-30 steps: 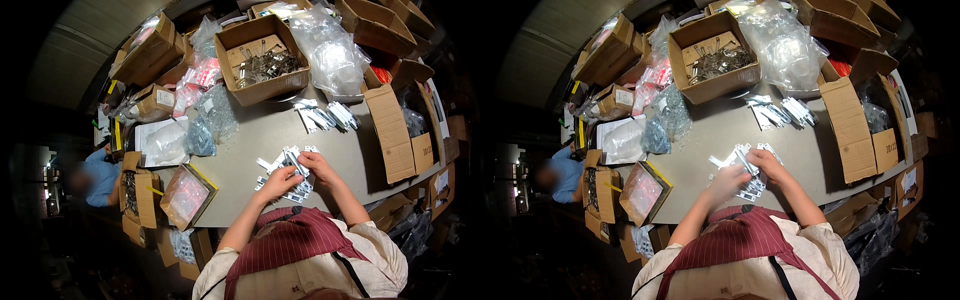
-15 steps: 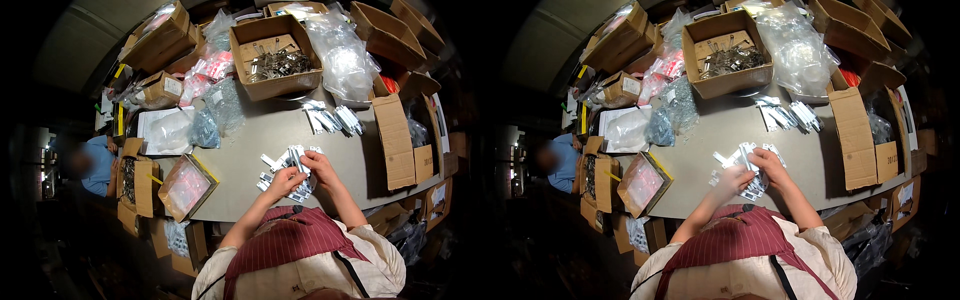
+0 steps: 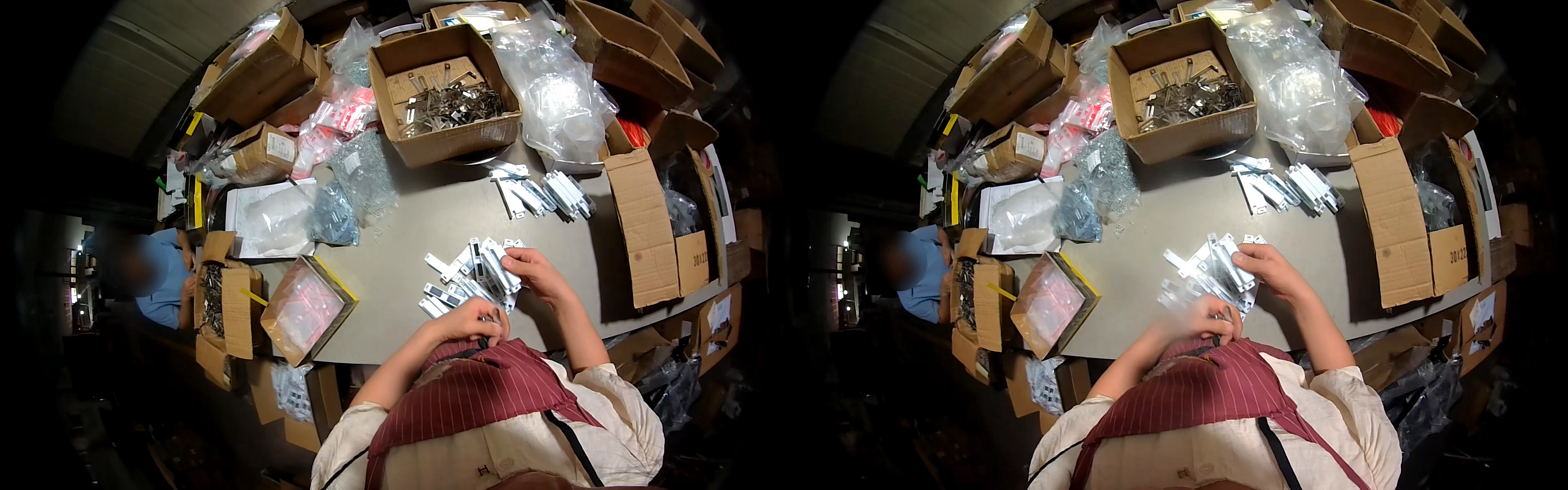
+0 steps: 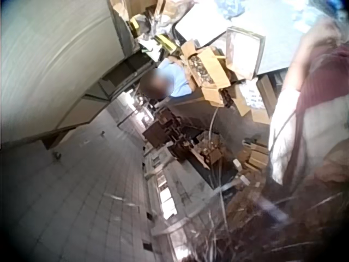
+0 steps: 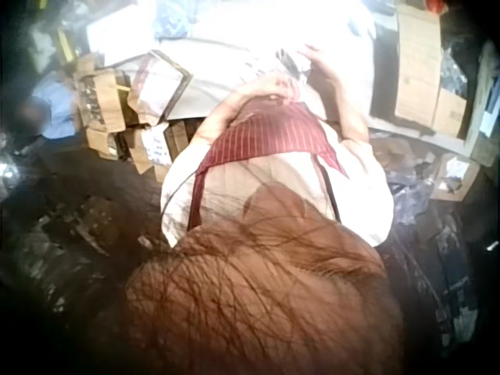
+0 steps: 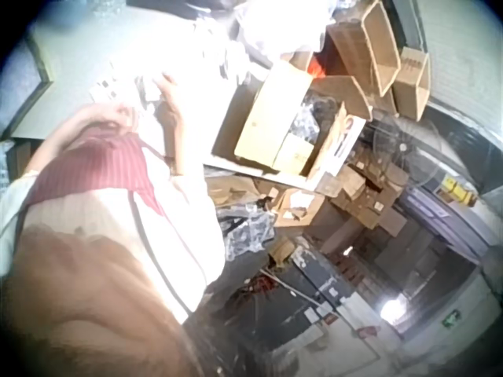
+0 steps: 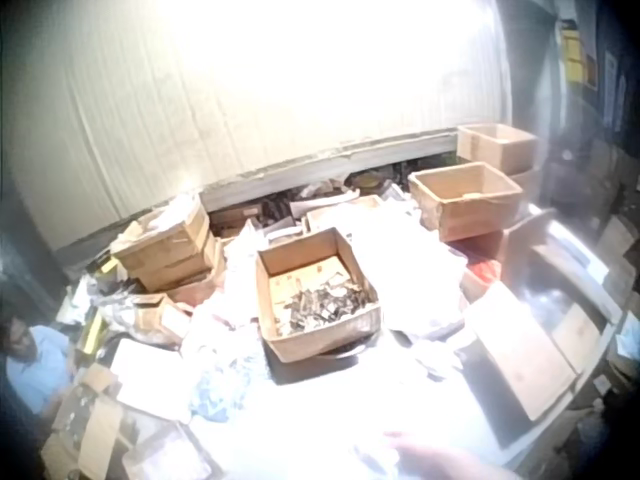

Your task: The person sorts small white plastic hardware pieces on a table, picking them up one by one, inspecting them, and placing them into neat stacks. The workspace is cluttered with cardboard boxes and plastic bags containing various items.

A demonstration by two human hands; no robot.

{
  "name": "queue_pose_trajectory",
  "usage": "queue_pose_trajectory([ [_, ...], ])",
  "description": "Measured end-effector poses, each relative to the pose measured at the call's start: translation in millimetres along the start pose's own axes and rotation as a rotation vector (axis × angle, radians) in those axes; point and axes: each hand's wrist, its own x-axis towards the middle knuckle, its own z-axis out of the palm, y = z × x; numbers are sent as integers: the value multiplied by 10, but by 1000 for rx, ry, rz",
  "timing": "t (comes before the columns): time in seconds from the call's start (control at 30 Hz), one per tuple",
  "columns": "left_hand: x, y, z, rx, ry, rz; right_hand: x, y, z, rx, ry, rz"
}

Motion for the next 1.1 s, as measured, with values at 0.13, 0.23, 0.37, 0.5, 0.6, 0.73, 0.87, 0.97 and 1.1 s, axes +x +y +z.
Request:
queue_pose_trajectory([
  [0.13, -27, -52, -175, -181, 404, 106, -72, -90, 113, -62, 75, -19],
  [0.23, 72, 76, -234, -197, 599, 77, -39, 49, 111, -99, 25, -67],
  [0.37, 181, -89, -340, -145, 700, 116, -19, 124, 165, -260, 34, -126],
  [0.5, 245, -150, -339, -198, 773, 162, 19, 199, 217, -728, 241, -455],
  [0.6, 241, -110, -319, -224, 804, 149, -15, 219, 334, -895, 327, -667],
  [0.73, 216, 13, -215, -222, 843, 121, -50, 240, 352, -750, 313, -631],
  [0.87, 225, 81, -105, -312, 890, 162, -85, 147, 357, -771, 295, -589],
  [0.97, 241, -32, -159, -287, 927, 205, -51, 111, 433, -957, 316, -671],
  [1.1, 251, 186, -56, -295, 937, 137, 22, 218, 554, -1043, 443, -729],
])
